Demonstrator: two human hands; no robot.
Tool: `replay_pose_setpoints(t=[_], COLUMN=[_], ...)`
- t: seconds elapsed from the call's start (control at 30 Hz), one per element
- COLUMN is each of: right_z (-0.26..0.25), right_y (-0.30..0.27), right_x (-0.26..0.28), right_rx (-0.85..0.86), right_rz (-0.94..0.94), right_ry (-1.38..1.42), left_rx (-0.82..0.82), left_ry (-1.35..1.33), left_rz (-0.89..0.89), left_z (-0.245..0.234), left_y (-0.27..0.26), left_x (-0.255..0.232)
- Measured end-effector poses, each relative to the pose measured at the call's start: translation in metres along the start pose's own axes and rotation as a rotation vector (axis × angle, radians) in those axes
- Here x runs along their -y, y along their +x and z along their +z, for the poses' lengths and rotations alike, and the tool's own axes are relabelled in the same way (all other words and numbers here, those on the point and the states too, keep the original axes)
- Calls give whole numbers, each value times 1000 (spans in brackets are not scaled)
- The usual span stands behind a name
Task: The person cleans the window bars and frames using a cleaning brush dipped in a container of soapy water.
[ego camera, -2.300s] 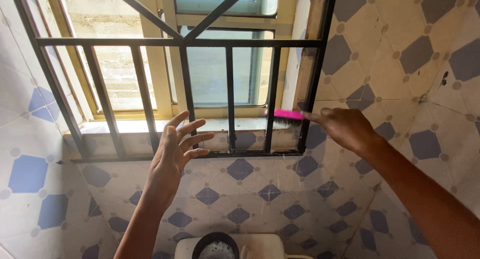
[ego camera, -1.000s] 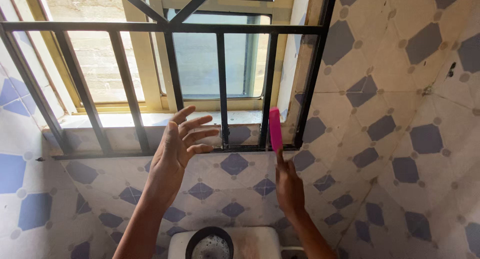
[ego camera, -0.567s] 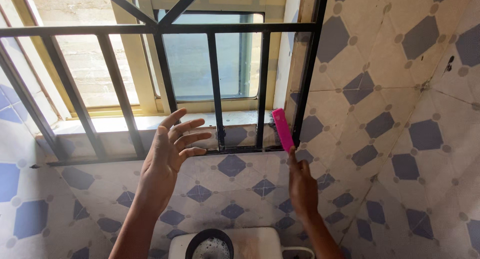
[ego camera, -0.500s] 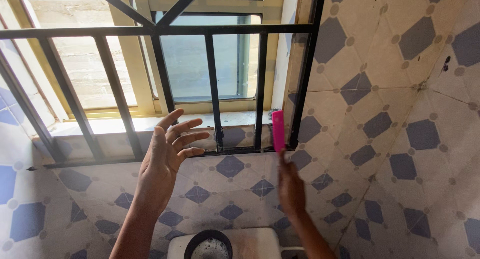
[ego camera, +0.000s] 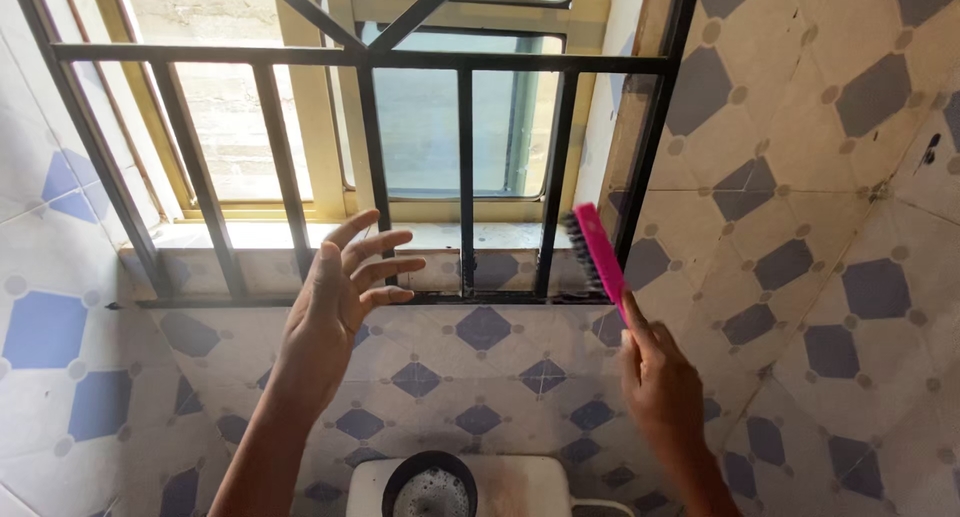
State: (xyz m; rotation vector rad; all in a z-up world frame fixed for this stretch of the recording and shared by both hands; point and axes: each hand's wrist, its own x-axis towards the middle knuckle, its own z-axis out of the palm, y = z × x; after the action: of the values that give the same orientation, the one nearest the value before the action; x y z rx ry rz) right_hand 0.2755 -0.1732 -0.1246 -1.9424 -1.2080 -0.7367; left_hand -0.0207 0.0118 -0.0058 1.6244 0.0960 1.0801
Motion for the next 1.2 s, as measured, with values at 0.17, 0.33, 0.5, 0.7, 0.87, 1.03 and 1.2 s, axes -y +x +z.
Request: replay_pose_setpoints(t=[0.17, 0.33, 0.5, 0.7, 0.87, 1.03, 1.2], right_z=[-39, -14, 26, 66, 57, 65, 66], right_y=[65, 133, 181, 198, 185, 182, 184], right_x=[66, 120, 150, 114, 99, 91, 82], right_rx=[494, 522, 801, 946, 955, 861, 898], right_rz=[41, -362, -326, -341, -278, -417, -158], right_ry=[-273, -828, -1195, -831, -783, -838, -565], left_rx=[-32, 10, 46, 96, 77, 66, 5], left_ry=[-8, -50, -232, -308, -273, -250, -190], left_rz=[38, 160, 155, 260, 243, 254, 220], left_z=[-3, 3, 9, 1, -4, -1, 1], left_y=[5, 6, 11, 13, 12, 22, 26], left_x=[-4, 8, 24, 34, 28, 18, 9])
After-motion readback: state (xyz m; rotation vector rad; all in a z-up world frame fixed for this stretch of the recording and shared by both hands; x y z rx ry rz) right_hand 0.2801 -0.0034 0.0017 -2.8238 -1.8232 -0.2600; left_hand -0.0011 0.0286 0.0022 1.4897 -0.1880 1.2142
